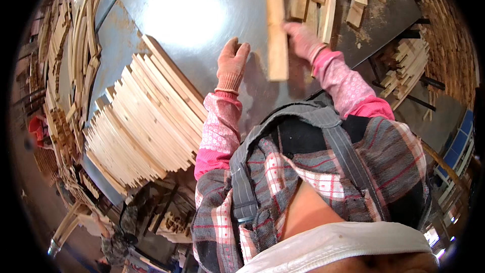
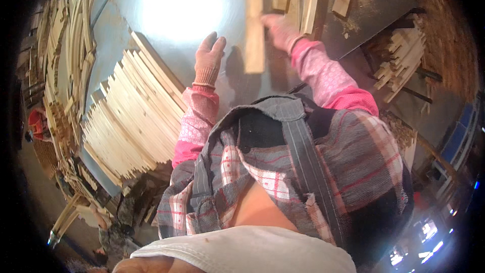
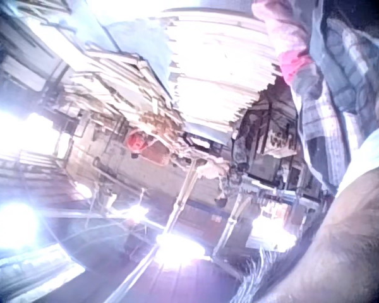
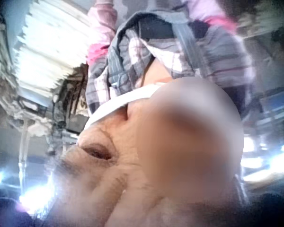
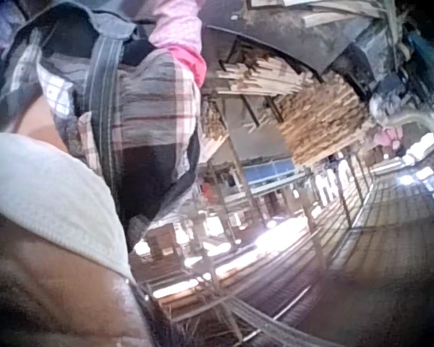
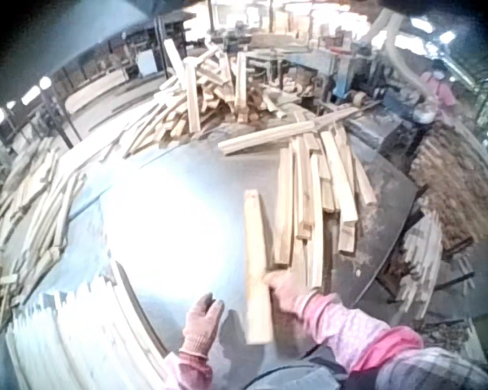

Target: The person sorts thin wooden slats on a metal table, picking them up one by one or in small groups, inspecting them, and placing them into a neat stack. The process involves repetitive handling and alignment of the wood pieces.

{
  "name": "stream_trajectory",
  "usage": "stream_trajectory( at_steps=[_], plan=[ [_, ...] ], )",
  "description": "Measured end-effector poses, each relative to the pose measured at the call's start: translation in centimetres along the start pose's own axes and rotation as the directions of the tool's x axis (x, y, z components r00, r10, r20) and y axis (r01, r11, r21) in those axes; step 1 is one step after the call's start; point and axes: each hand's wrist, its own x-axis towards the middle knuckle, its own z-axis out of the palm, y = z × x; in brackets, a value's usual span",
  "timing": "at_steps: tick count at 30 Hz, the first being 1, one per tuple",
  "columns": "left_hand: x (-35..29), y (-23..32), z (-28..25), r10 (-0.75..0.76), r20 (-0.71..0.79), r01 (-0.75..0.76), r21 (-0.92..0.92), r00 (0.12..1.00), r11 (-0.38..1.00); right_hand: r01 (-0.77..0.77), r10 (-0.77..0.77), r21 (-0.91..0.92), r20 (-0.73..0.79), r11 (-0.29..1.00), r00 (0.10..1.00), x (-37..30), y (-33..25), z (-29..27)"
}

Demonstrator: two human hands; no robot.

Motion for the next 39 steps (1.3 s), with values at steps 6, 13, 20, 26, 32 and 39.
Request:
stream_trajectory(
  at_steps=[6,13,20,26,32,39],
  plan=[
    [1.5,-1.1,-0.2,-0.193,0.096,0.211,-0.234,0.976,0.949,-0.245,0.401,-0.579,0.158,0.778,0.902,-0.6,-10.1,5.1],
    [3.6,-6.6,-0.9,-0.007,-0.323,0.039,0.093,0.946,0.995,-0.603,0.334,-0.768,-0.522,0.217,0.785,8.2,-6.5,-1.6],
    [4.5,-7.7,-1.2,0.010,-0.325,-0.001,0.028,0.946,1.000,-0.437,0.422,-0.536,-0.158,0.723,0.893,-1.4,-8.8,6.2],
    [4.7,-2.6,3.9,0.060,-0.184,0.030,0.452,0.981,0.891,0.048,0.159,-0.727,0.213,0.685,0.964,-5.2,-7.2,4.7],
    [4.8,-1.7,5.9,0.028,-0.212,0.059,0.395,0.977,0.917,-0.718,0.399,-0.465,-0.611,0.517,0.683,0.1,-5.4,-11.3],
    [0.1,-4.4,0.5,-0.106,-0.303,0.158,0.154,0.947,0.975,-0.421,0.200,-0.302,-0.558,0.855,0.805,-5.4,-10.3,-6.9]
  ],
)
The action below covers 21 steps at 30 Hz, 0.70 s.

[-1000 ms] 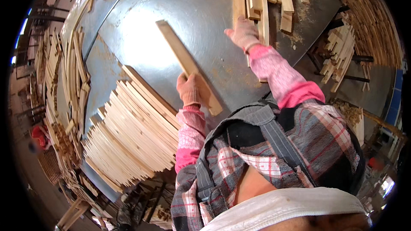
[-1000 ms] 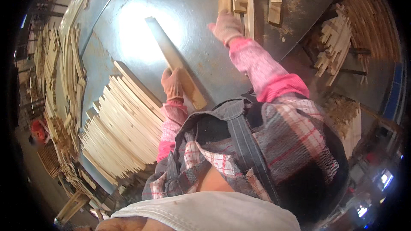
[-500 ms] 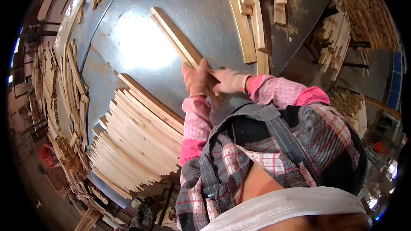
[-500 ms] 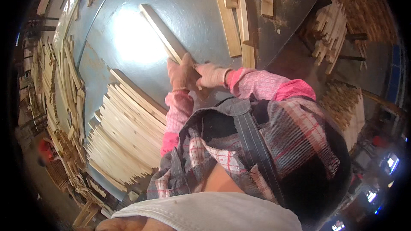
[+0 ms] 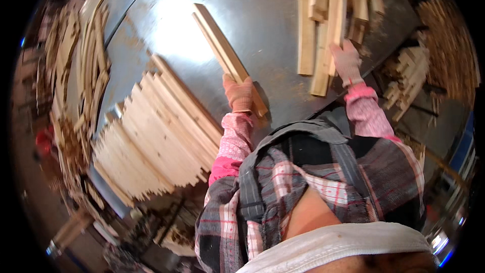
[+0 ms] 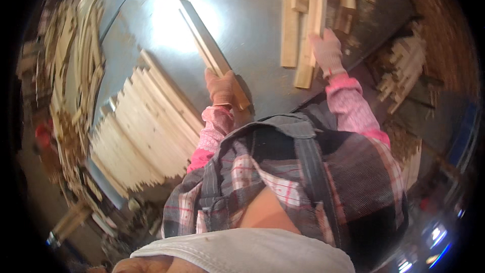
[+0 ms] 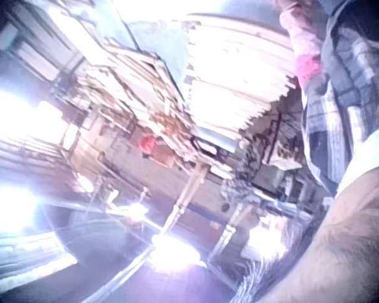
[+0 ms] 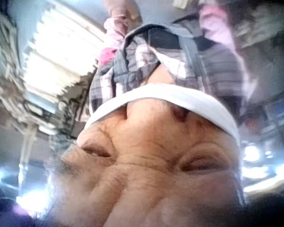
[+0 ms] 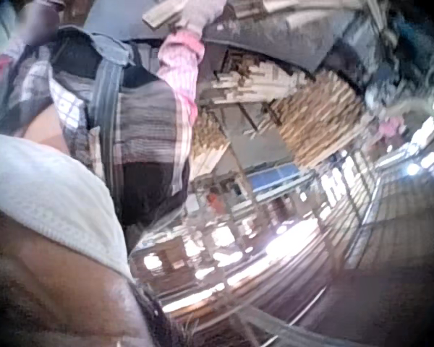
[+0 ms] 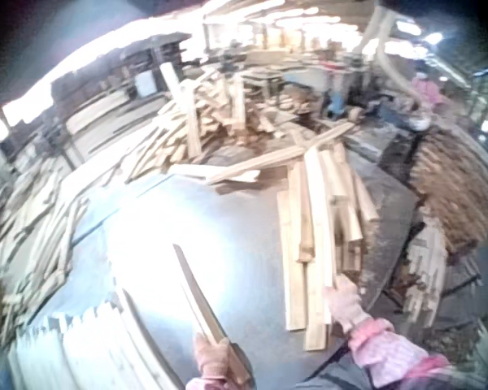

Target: The person sorts thin wooden slats on a metal table, picking them up one by one or in small groups, inspecting them, and placing them into a neat stack. The process involves repetitive handling and alignment of the wood pieces.

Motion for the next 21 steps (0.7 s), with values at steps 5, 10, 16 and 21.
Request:
stream_trajectory(
  at_steps=[5,10,16,21],
  plan=[
    [-1.9,-2.9,-2.0,-0.017,-0.167,0.044,0.157,0.986,0.987,0.239,-0.158,-0.193,0.360,0.952,0.919,-6.5,2.7,10.4],
    [-2.6,-1.9,-2.9,0.206,-0.251,-0.048,0.520,0.946,0.853,0.530,-0.148,-0.162,0.857,0.832,0.494,-15.1,-2.6,17.4],
    [-2.8,-2.6,-8.5,0.432,-0.095,-0.216,0.758,0.897,0.615,0.684,-0.326,0.209,0.944,0.699,0.045,-12.9,-5.7,17.0],
    [1.3,-0.8,-8.5,0.578,-0.181,-0.332,0.667,0.796,0.667,0.211,-0.101,-0.384,0.287,0.899,0.953,9.6,-11.2,7.0]
  ],
)
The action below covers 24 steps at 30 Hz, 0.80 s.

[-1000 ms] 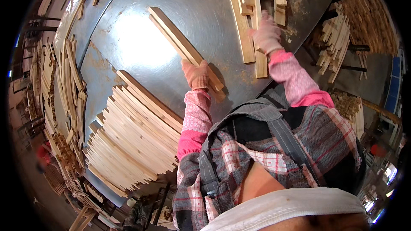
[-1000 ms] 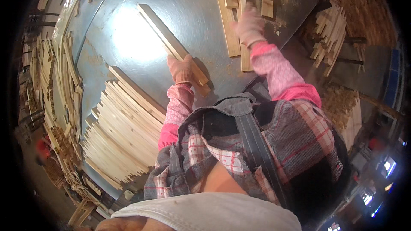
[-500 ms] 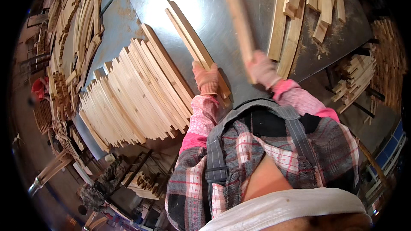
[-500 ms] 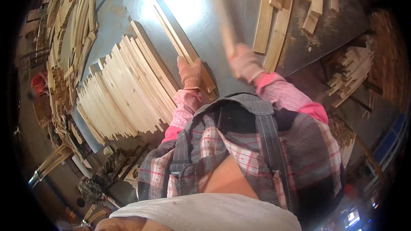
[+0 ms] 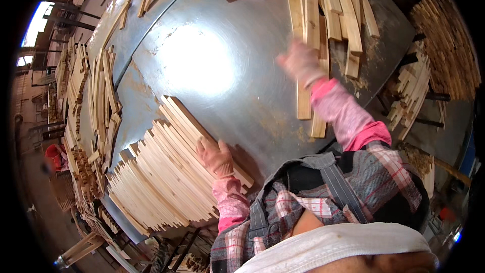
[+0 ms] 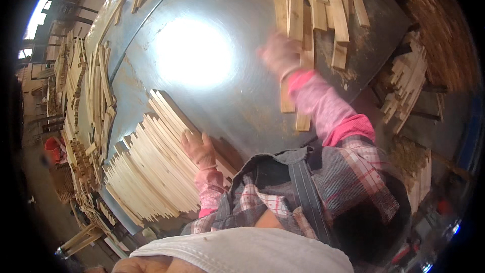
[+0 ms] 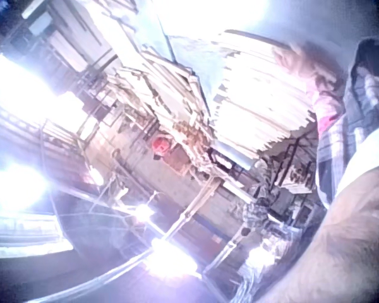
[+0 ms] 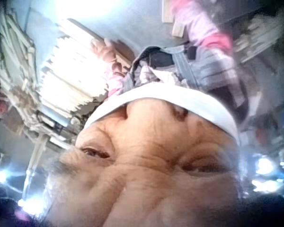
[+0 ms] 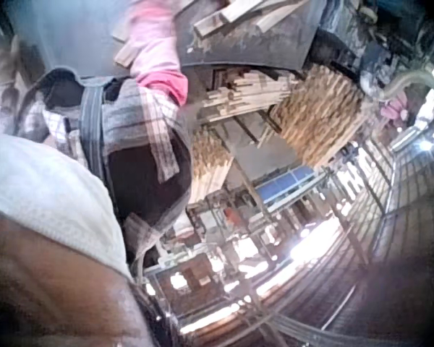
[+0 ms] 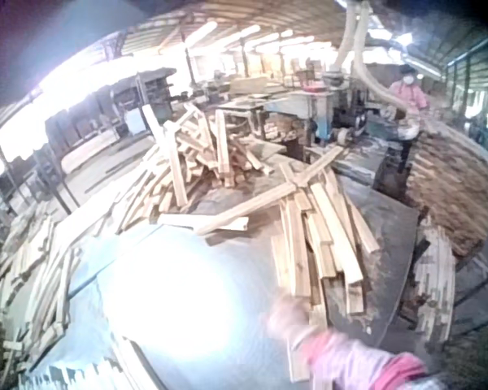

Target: The person sorts thin wooden slats on a metal table, picking them up one by one or in small groups, inspecting them, and placing them into a neat stack. The process involves repetitive handling and alignment of the wood pieces.

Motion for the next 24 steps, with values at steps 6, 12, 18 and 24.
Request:
stream_trajectory(
  at_steps=[6,12,18,24],
  plan=[
    [21.7,17.7,5.1,0.366,-0.055,-0.371,-0.146,0.929,0.917,-0.383,0.370,-0.045,-0.173,0.923,0.913,10.8,6.9,-0.5],
    [41.9,31.3,14.8,0.581,0.224,-0.621,0.220,0.783,0.752,-0.271,0.280,0.135,-0.049,0.953,0.959,10.6,9.5,-0.4],
    [49.9,42.2,20.7,0.635,0.419,-0.697,-0.008,0.649,0.717,-0.325,0.326,0.042,-0.007,0.945,0.945,10.7,10.3,-0.6],
    [50.1,40.7,20.5,0.515,0.539,-0.553,-0.107,0.666,0.826,-0.275,0.279,0.175,-0.001,0.945,0.960,10.0,11.2,-0.7]
  ],
)
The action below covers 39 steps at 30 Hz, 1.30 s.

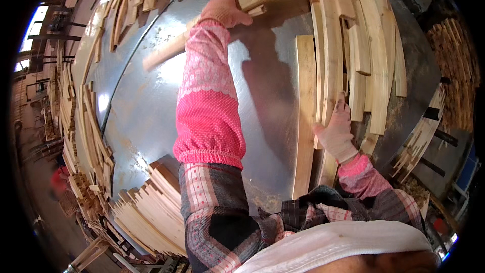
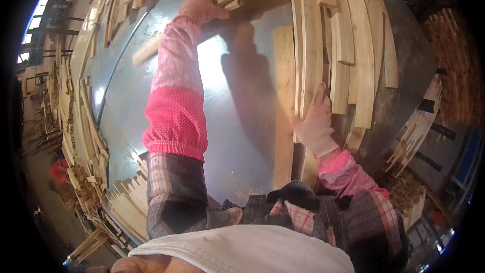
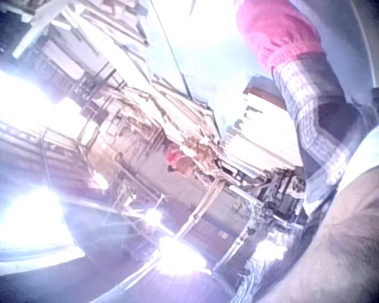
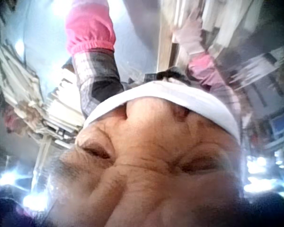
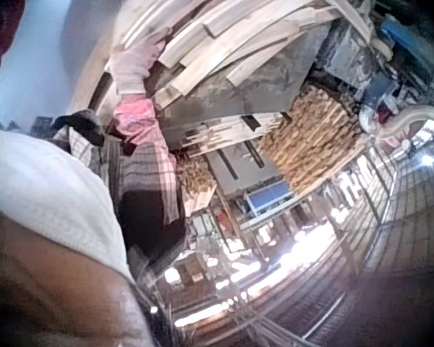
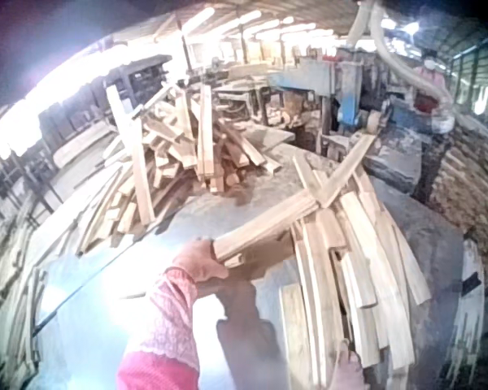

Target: The person sorts thin wooden slats on a metal table, picking them up one by one or in small groups, inspecting them, and placing them into a neat stack. The process involves repetitive handling and alignment of the wood pieces.

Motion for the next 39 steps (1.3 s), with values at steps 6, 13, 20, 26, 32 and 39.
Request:
stream_trajectory(
  at_steps=[6,13,20,26,32,39],
  plan=[
    [-12.3,-0.6,8.3,-0.217,-0.295,0.252,0.087,0.931,0.964,0.157,-0.158,0.031,0.052,0.987,0.986,-4.1,2.5,-2.1],
    [-23.7,-0.8,3.5,-0.267,-0.095,0.247,-0.181,0.959,0.952,0.076,-0.434,0.702,0.348,0.708,0.831,-8.4,1.8,-10.4],
    [-34.8,-2.0,1.0,-0.461,-0.117,0.358,-0.474,0.880,0.805,-0.149,-0.396,0.892,0.333,0.427,0.856,-12.6,11.2,-5.4],
    [-43.4,-12.6,9.7,-0.568,-0.222,0.529,-0.211,0.793,0.822,-0.662,-0.755,0.750,0.429,-0.008,0.495,-12.3,8.5,-4.1],
    [-44.0,-9.6,12.7,-0.576,-0.131,0.565,-0.113,0.807,0.817,-0.351,-0.433,0.880,0.465,0.320,0.772,-19.9,10.7,-5.2],
    [-40.6,-9.4,10.3,-0.607,0.060,0.610,-0.096,0.792,0.786,-0.383,-0.379,0.839,0.523,0.387,0.763,-23.1,11.0,-4.4]
  ],
)
